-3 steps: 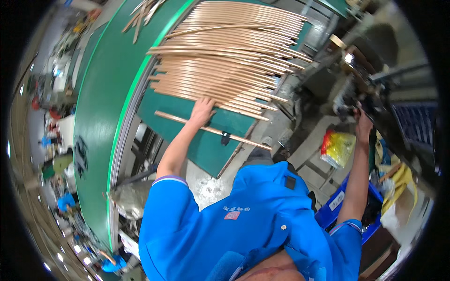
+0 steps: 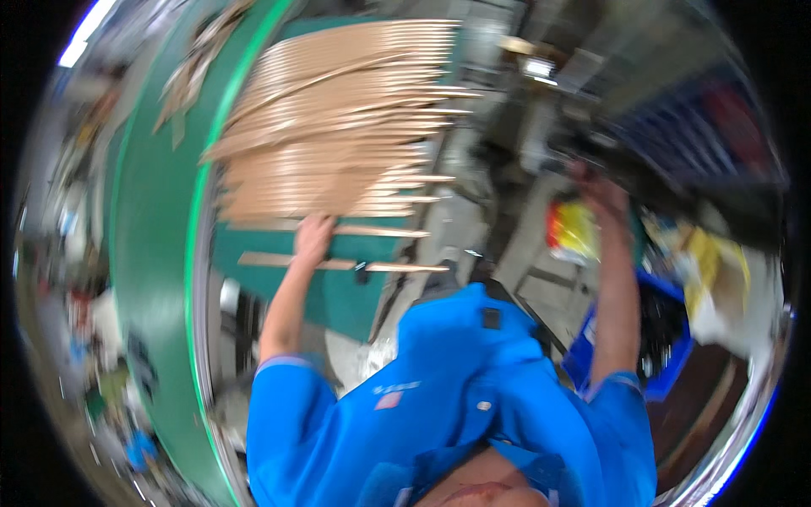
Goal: The person repeatedly picks up wooden sticks and black plastic clips, inserts the sticks into a machine fixture, and secures them with the clips. The person then places the assembled sticks onto a green work surface.
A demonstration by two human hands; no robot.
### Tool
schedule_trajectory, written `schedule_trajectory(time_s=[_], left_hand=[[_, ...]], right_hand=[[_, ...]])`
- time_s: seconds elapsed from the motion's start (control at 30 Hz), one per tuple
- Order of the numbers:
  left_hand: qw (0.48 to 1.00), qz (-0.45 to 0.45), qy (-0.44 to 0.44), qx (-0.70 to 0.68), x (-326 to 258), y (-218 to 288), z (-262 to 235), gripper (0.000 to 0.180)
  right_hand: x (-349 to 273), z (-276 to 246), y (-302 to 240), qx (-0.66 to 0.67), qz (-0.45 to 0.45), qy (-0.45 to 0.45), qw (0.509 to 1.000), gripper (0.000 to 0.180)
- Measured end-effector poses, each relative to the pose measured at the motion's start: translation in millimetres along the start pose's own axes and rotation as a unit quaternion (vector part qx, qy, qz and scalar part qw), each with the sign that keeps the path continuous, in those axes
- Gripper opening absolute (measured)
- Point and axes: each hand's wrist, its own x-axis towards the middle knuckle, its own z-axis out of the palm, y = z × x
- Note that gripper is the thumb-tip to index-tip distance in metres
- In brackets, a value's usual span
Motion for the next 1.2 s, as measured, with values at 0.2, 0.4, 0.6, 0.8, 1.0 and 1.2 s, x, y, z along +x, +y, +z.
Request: schedule_trajectory(time_s=[0.2,0.4,0.6,0.8,1.0,1.2], left_hand=[[0.985,0.121,-0.039,0.115,22,12,-32,0.015],[0.972,0.163,-0.142,-0.098,57,120,-101,0.013],[0.947,0.150,-0.101,-0.267,79,244,-133,0.023],[0.928,0.070,-0.168,-0.326,98,323,-140,0.019],[0.947,0.143,-0.141,-0.251,136,366,-155,0.018],[0.966,0.189,-0.061,-0.168,133,358,-164,0.020]], right_hand=[[14,97,9,-0.041,0.026,-0.152,0.987,0.025],[-46,125,-40,-0.041,-0.079,-0.067,0.994,0.013],[-175,-86,-52,-0.389,-0.271,0.286,0.833,0.027],[-270,-300,-19,-0.553,0.165,0.539,0.614,0.045],[-265,-316,35,-0.490,0.009,0.583,0.648,0.040],[-275,-167,-55,0.180,-0.149,0.225,0.946,0.030]])
